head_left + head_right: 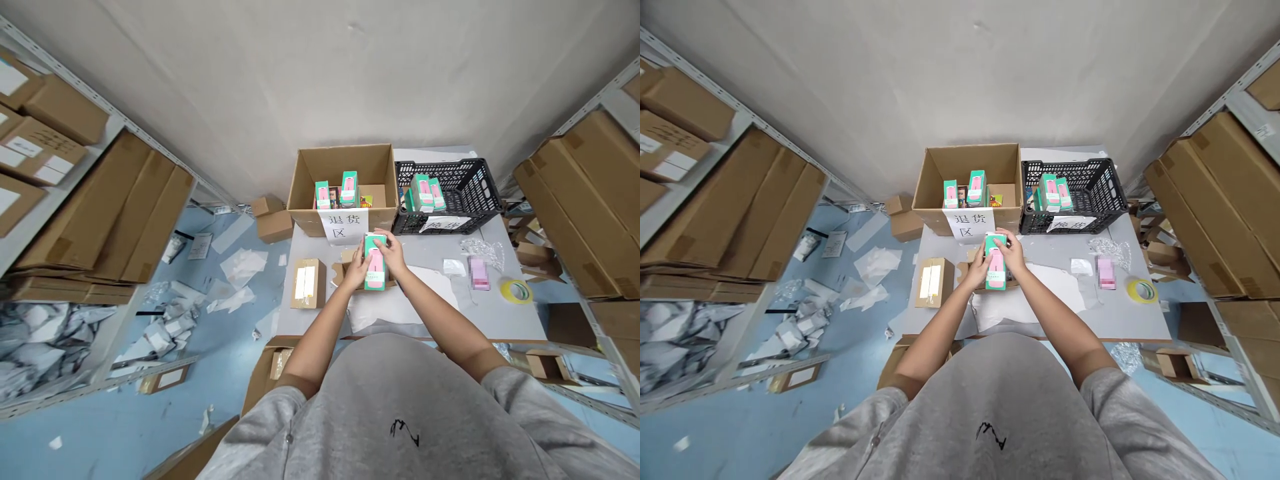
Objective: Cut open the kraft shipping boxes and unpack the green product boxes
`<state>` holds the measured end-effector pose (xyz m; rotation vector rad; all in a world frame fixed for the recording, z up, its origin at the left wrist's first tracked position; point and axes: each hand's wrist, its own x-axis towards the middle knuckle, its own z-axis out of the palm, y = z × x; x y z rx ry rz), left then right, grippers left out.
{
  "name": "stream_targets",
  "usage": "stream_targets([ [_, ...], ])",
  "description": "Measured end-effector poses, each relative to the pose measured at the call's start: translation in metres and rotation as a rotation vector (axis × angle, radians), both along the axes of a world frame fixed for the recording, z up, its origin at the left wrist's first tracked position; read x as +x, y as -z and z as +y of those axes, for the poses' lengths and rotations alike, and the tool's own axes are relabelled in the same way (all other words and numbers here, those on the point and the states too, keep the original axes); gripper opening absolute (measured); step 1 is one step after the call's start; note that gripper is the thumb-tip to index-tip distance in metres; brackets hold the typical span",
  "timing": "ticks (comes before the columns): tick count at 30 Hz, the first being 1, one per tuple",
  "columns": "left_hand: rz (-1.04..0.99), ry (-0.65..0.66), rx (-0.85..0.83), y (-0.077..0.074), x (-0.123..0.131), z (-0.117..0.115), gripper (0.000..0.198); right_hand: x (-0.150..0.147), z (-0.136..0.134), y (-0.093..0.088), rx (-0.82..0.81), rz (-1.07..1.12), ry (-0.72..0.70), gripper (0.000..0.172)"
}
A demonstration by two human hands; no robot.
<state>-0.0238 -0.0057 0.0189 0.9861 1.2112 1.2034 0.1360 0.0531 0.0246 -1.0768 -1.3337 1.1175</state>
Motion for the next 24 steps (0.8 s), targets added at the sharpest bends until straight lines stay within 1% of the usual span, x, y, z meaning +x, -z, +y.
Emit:
stream_targets([
  [2, -0.001, -0.018, 0.024, -0.002, 0.004, 0.002, 0.073, -0.002, 0.0, 0.001, -0.035, 0.012, -0.002, 0.06],
  [7, -0.043, 0.07, -0.008, -0.001, 0.008, 0.003, 0.078, 0.007, 0.002, 0.006, -0.091, -0.006, -0.112, 0.063],
  [11, -0.063, 0.061, 0.009, -0.003, 0.009, 0.008, 0.078, 0.01, 0.005, 0.008, -0.091, -0.036, -0.109, 0.063],
  [14, -0.105, 0.048, 0.015, -0.006, 0.008, 0.013, 0.077, 0.01, 0.005, 0.007, -0.088, -0.045, -0.1, 0.067],
  [18, -0.169, -0.023, -0.038, -0.009, 0.001, 0.019, 0.074, 0.006, -0.005, 0.005, -0.107, -0.038, -0.128, 0.081],
  [20, -0.159, -0.066, -0.04, -0.009, 0.0, 0.02, 0.074, 0.002, -0.013, 0.004, -0.096, -0.024, -0.122, 0.088],
  [24, -0.111, -0.129, -0.054, -0.007, 0.005, 0.019, 0.073, -0.006, -0.022, 0.002, -0.056, 0.034, -0.082, 0.093],
])
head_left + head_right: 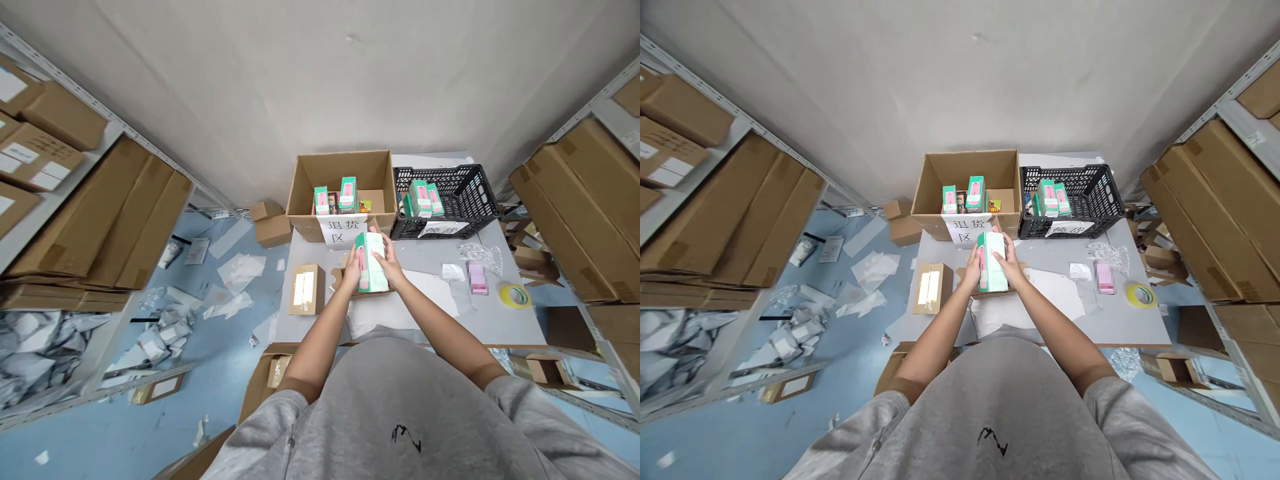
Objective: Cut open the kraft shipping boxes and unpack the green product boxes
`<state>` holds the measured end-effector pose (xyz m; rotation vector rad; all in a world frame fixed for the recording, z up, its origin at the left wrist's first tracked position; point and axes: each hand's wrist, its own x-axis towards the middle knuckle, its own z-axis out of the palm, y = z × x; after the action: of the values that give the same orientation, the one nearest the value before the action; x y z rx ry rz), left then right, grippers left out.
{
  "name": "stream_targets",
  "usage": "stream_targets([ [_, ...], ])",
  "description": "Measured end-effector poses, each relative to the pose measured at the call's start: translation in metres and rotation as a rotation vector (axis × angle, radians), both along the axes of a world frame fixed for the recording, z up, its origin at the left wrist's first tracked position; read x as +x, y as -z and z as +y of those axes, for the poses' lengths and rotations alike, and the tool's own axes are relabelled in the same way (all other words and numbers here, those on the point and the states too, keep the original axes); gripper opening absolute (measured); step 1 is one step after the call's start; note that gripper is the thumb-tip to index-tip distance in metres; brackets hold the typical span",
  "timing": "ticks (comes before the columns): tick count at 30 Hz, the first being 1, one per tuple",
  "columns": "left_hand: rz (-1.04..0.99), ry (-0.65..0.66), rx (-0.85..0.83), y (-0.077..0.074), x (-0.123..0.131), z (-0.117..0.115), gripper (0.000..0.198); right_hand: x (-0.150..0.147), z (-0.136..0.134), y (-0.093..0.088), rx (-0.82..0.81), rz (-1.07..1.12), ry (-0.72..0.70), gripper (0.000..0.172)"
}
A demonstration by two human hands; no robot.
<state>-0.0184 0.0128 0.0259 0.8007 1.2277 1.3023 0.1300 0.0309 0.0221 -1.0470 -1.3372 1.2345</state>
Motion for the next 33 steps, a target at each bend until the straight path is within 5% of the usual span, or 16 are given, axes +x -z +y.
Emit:
stream_targets([
  [8, -0.014, 0.122, 0.011, 0.002, 0.005, -0.008, 0.082, -0.005, -0.005, -0.012, -0.073, 0.103, -0.043, 0.089],
  [13, -0.158, 0.078, -0.073, 0.001, -0.001, -0.005, 0.076, 0.004, -0.01, -0.008, -0.086, 0.07, -0.134, 0.09],
  [21, -0.184, 0.127, 0.011, -0.003, 0.001, -0.012, 0.072, 0.009, 0.002, -0.02, 0.035, 0.028, -0.117, 0.094],
  [30, -0.188, 0.127, -0.033, -0.02, 0.0, -0.012, 0.123, 0.016, 0.006, -0.02, 0.064, -0.124, -0.077, 0.071],
  [33, -0.152, 0.12, -0.016, -0.026, -0.001, -0.006, 0.116, 0.016, 0.007, -0.018, 0.04, -0.168, -0.065, 0.062],
])
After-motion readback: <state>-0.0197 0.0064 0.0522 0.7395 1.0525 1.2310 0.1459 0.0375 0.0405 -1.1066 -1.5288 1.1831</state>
